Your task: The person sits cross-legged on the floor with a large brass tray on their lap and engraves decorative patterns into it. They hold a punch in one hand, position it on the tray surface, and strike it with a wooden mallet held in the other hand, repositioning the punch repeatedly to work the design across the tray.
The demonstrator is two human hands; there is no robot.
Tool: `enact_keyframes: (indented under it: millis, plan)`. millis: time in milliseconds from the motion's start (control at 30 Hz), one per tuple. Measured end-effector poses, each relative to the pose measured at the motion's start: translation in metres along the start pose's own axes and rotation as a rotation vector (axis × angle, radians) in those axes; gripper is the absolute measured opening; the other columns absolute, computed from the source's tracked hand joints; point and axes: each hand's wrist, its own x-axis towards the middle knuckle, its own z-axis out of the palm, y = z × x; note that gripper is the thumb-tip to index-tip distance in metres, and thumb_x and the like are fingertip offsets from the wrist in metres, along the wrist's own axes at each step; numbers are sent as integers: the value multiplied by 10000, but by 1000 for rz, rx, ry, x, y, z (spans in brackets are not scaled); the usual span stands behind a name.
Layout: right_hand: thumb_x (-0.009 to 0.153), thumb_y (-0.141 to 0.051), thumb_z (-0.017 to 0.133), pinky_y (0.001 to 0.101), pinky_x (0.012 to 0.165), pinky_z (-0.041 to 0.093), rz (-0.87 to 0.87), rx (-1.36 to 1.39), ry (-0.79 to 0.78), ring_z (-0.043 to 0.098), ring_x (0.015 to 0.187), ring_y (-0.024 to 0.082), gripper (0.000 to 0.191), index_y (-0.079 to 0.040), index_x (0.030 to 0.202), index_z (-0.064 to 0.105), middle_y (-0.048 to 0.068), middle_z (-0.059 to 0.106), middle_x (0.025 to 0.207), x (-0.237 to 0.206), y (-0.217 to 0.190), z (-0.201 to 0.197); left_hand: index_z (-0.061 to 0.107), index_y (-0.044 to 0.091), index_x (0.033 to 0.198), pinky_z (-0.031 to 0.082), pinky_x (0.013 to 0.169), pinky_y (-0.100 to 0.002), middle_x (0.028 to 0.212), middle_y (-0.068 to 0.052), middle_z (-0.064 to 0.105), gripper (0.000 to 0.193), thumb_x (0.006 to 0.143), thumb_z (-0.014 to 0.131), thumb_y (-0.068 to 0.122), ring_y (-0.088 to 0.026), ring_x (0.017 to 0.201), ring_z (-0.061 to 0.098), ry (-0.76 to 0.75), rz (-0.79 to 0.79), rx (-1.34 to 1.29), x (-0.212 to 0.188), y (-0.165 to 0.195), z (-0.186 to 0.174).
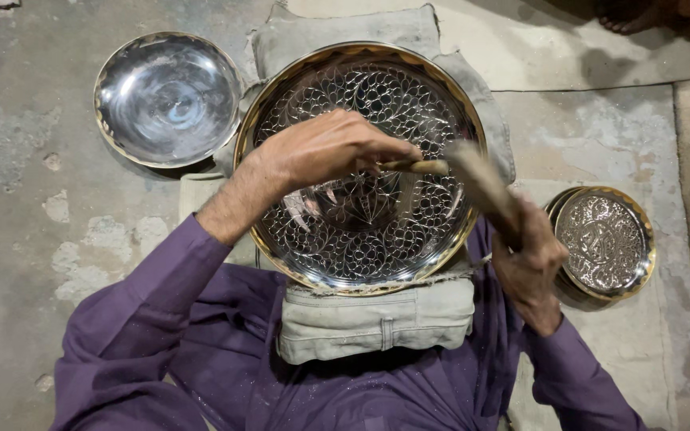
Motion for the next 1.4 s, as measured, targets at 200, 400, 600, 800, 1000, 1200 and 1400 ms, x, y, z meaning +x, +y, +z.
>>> enact_keyframes:
  millis: [200, 400, 600, 800, 1000, 1200, 1400]
  plan:
    - [936, 87, 665, 315, 644, 579, 13, -2, 2, 663, 775, 180, 696, -116, 1544, 393, 177, 707, 1157, 6, -7, -4, 657, 308, 1325, 510, 475, -265, 762, 35, 734, 328, 1056, 481, 239, -76, 483, 509, -62, -33, 68, 0, 2, 6]
    - [936, 110, 647, 347, 730, 624, 90, 100, 6, 726, 882, 225, 617, -63, 1509, 497, 202, 715, 1153, 12, -17, -8, 637, 311, 1368, 513, 472, -273, 742, 22, 750, 368, 1049, 479, 217, -69, 485, 525, 20, -44, 93, 0, 0, 12]
    - [973, 91, 642, 366, 738, 608, 71, 147, 46, 692, 865, 252, 619, -86, 1529, 434, 164, 668, 1088, 10, -16, -9, 633, 340, 1361, 607, 563, -277, 845, 24, 786, 416, 1037, 474, 132, -66, 555, 640, 108, -80, 44, -4, 1, 16]
    - [1036, 76, 636, 349, 688, 583, 122, 212, 20, 651, 792, 242, 589, -101, 1544, 396, 120, 639, 1009, 18, -16, -14, 603, 324, 1383, 630, 555, -286, 886, -10, 785, 432, 1050, 478, 78, -98, 590, 682, 90, -160, 15, -6, 1, 17]
    - [1000, 69, 624, 305, 707, 603, 183, 171, -62, 681, 835, 177, 653, -51, 1593, 378, 103, 681, 1023, 44, -21, -28, 587, 268, 1402, 658, 635, -333, 909, -37, 795, 477, 1009, 572, -2, -136, 646, 738, 257, -141, -61, -13, 2, 20]
    - [911, 95, 625, 301, 727, 578, 170, 175, -98, 661, 830, 177, 742, -36, 1605, 396, 145, 710, 1088, 69, -28, -39, 579, 227, 1396, 680, 648, -317, 945, -46, 803, 528, 944, 675, -28, -154, 732, 780, 327, -160, -69, -15, 1, 27]
    - [914, 91, 676, 318, 788, 610, 142, 45, -121, 709, 910, 198, 770, -97, 1610, 405, 138, 720, 1131, 83, -29, -42, 564, 212, 1412, 676, 604, -306, 951, -54, 797, 515, 972, 689, -26, -158, 734, 776, 366, -192, -80, -16, -2, 31]
